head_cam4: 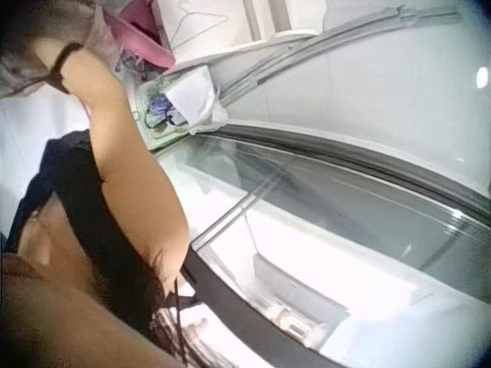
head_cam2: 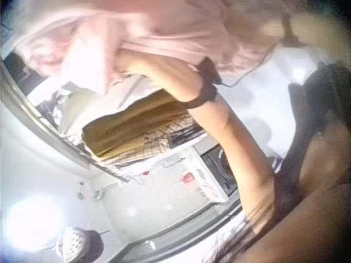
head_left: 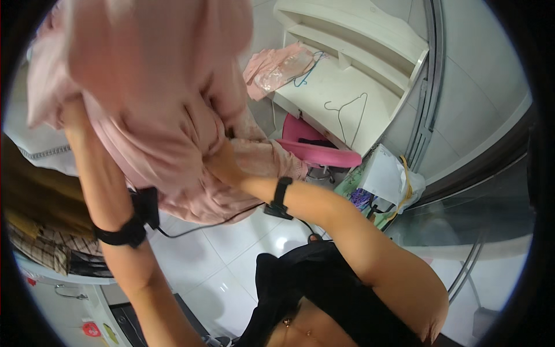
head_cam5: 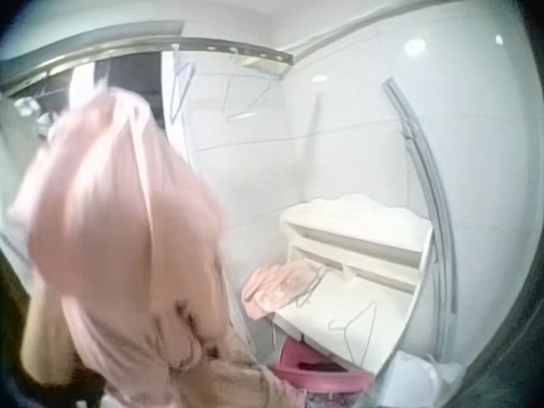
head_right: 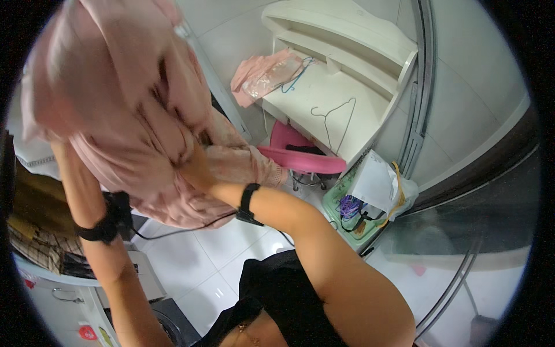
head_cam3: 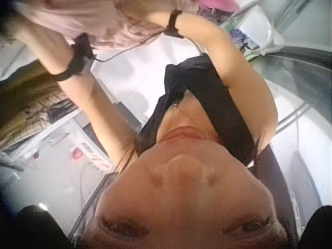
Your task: The person is unloading laundry from a washing machine and then configuring a new wash cycle with detergent and softener.
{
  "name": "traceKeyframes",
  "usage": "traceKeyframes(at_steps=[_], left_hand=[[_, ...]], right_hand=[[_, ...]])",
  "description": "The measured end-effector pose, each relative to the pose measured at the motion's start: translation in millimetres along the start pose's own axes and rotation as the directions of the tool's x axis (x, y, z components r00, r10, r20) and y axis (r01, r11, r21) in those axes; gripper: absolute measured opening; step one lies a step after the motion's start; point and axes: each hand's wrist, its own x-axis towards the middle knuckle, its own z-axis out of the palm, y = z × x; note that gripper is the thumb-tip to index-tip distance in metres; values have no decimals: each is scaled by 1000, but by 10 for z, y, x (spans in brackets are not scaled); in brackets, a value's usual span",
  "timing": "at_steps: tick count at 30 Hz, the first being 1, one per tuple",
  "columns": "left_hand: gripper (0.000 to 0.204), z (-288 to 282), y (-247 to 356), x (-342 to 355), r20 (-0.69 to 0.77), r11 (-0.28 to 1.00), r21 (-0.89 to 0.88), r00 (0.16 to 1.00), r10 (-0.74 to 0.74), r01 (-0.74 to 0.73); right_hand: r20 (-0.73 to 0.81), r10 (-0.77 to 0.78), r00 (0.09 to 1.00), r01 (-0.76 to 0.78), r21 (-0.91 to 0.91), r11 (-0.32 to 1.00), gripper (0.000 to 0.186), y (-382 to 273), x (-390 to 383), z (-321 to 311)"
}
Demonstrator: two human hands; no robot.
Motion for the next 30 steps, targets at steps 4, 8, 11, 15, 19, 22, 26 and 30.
traceKeyframes(at_steps=[4, 8, 11, 15, 19, 22, 26, 30], left_hand=[[69, 452, 384, 761, 93, 987, 1, 983, 158, -159], [70, 565, 601, 1139, 140, 965, -44, 955, 260, -257], [71, 988, 430, 1500, 170, 938, -130, 925, 340, -321], [71, 1973, -116, 2024, 159, 888, -353, 916, 368, -295], [72, 2933, -1022, 2304, 144, 876, -440, 948, 284, -196], [72, 3684, -2119, 2060, 258, 929, -370, 961, 104, -1], [73, 4522, -3690, 760, 739, 923, 101, 593, -320, 372], [73, 4427, -4644, 279, 825, 809, 435, 184, -534, 394]], right_hand=[[-430, -553, 714, -15, -799, 601, 44, 630, 1332, -295], [-576, -484, 659, 251, -438, 863, 20, -638, 2479, -771], [-537, -544, 645, 353, -421, 835, 20, -1202, 2907, -1301], [-189, -943, 273, 502, -808, 308, 12, -1343, 3310, -2555], [-227, -833, 504, 119, -937, 327, 22, -972, 2965, -3240], [-314, -737, 598, -126, -945, 301, 29, -245, 2469, -3666], [-578, -271, 770, -559, -815, 149, 73, 896, 1222, -4813], [-709, 181, 682, -719, -695, -14, 106, 1207, 1174, -4041]])
